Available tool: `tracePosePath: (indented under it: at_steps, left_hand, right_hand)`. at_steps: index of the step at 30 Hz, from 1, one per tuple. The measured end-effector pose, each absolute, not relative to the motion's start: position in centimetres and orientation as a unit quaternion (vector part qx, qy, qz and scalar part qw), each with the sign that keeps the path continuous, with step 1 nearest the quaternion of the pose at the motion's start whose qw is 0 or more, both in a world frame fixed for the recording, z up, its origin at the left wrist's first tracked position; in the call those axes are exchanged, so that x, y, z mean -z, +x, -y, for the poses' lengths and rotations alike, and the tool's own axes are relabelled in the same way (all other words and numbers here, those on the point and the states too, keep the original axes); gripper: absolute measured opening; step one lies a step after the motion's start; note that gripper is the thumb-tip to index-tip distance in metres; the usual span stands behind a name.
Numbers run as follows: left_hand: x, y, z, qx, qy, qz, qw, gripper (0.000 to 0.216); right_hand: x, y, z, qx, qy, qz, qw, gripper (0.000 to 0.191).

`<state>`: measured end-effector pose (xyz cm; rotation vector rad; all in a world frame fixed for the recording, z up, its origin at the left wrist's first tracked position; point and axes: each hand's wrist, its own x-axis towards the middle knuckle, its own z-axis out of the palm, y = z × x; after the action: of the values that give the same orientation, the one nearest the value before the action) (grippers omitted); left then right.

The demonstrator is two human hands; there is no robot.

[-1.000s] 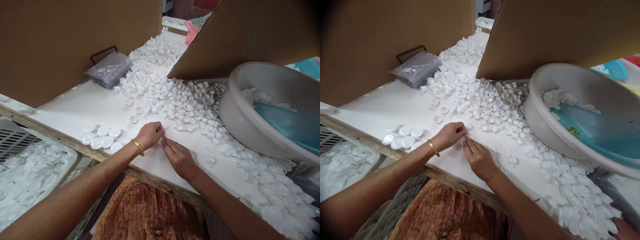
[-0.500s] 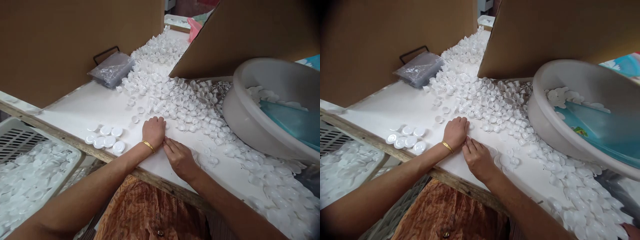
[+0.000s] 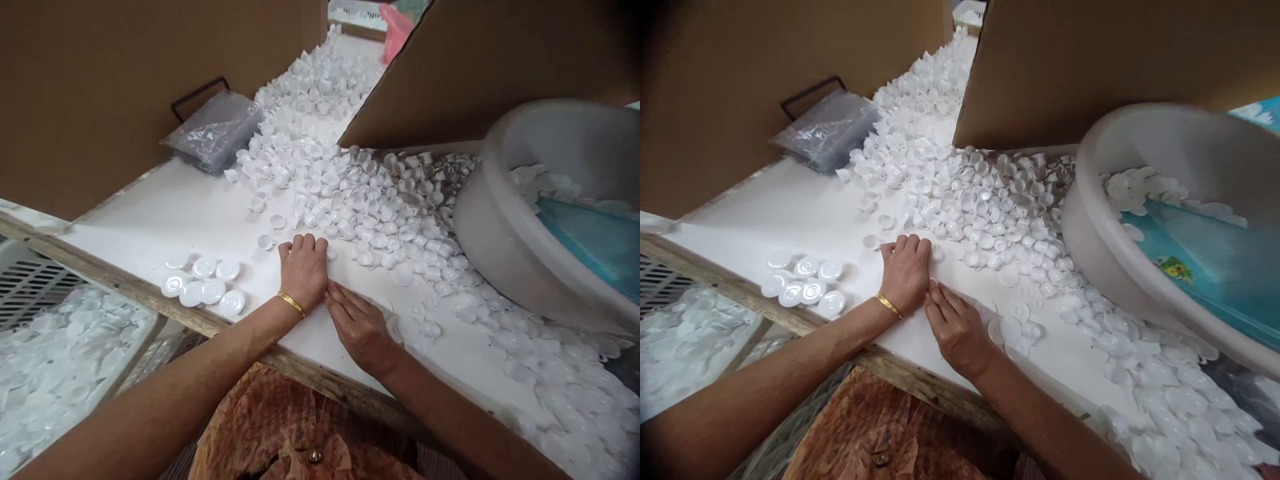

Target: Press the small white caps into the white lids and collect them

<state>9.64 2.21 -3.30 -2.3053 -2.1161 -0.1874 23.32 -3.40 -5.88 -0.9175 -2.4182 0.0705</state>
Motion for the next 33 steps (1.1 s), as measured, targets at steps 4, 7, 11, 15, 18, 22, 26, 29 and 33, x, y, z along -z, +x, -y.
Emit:
tracePosePath:
  at_steps: [4, 7, 11, 15, 18, 22, 26, 29, 33]
  left_hand:
    - [2.9, 9.5, -1.9, 0.059, -0.735, 0.675, 0.014, 0.017]
    - [2.6, 8.2, -1.7, 0.043, -0.737, 0.675, 0.005, 0.022]
    - [2.0, 4.7, -1.9, 0.012, -0.712, 0.700, -0.053, 0.029]
    - [0.9, 2.2, -1.9, -0.001, -0.672, 0.733, -0.106, 0.031]
    - [0.2, 2.8, -2.0, 0.045, -0.683, 0.724, -0.085, 0.027]
    - [0.5, 6.0, -2.7, 0.101, -0.763, 0.632, -0.094, 0.027]
    - [1.3, 8.4, -2.8, 0.072, -0.798, 0.590, -0.099, 0.022]
    - [1.7, 9.2, -1.3, 0.083, -0.812, 0.567, -0.112, 0.020]
    - [2.1, 9.3, 1.0, 0.108, -0.809, 0.557, -0.153, 0.023]
  right_hand:
    - [6.2, 23.1, 3.7, -0.044, -0.356, 0.880, 0.313, 0.028]
    - [5.4, 22.4, 4.1, -0.075, -0.355, 0.879, 0.309, 0.030]
    - [3.9, 20.5, 4.0, -0.150, -0.337, 0.898, 0.239, 0.036]
    - [3.1, 18.7, 3.3, -0.175, -0.303, 0.918, 0.186, 0.043]
    - [2.4, 18.7, 3.1, -0.186, -0.292, 0.917, 0.200, 0.046]
    - [1.0, 22.3, 3.0, -0.197, -0.393, 0.875, 0.200, 0.024]
    - [0.8, 27.9, 3.0, -0.118, -0.539, 0.827, 0.106, 0.024]
    - [1.6, 30.1, 3.1, -0.112, -0.571, 0.809, 0.079, 0.023]
    - [2.2, 29.8, 2.9, -0.134, -0.586, 0.794, 0.098, 0.005]
